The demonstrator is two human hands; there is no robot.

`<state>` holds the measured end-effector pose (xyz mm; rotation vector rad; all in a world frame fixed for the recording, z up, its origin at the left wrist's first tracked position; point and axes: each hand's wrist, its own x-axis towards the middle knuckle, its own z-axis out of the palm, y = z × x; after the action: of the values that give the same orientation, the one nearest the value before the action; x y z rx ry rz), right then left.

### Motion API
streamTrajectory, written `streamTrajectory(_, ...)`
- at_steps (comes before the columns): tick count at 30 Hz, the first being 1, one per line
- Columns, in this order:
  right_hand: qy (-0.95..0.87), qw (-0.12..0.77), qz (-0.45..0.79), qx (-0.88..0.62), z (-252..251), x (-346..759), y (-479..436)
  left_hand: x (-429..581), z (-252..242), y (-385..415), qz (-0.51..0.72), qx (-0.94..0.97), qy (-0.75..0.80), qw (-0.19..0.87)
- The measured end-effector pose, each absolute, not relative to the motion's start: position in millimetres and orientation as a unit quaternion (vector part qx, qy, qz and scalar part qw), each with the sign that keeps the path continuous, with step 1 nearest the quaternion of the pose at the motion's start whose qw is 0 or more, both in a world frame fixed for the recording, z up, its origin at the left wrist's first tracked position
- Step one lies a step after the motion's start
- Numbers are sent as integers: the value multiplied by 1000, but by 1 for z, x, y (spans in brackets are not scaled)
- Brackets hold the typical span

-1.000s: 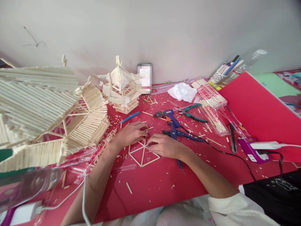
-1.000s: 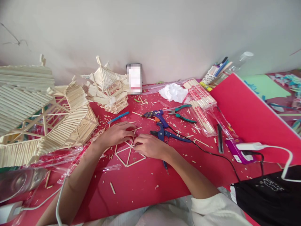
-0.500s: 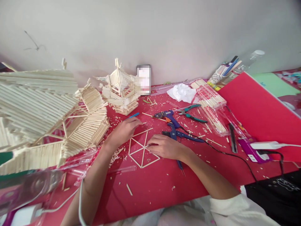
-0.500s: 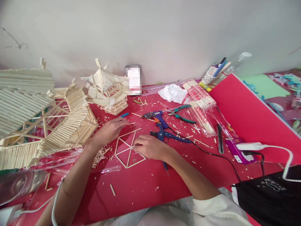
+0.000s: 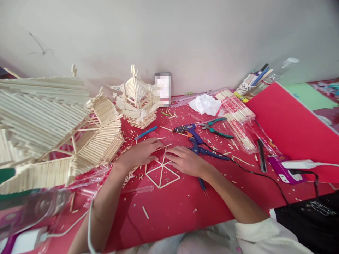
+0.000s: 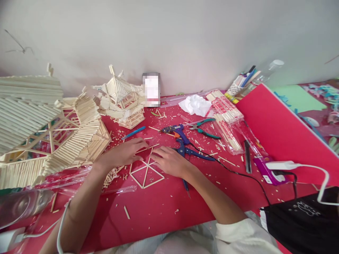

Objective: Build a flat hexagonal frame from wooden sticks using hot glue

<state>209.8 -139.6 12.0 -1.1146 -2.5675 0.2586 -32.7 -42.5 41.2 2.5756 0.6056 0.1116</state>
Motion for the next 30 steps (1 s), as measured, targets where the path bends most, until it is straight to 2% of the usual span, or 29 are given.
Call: streamTrajectory(30,-906,157,68,-387,8,212,-139,-28,37,-41,17,952,216,215)
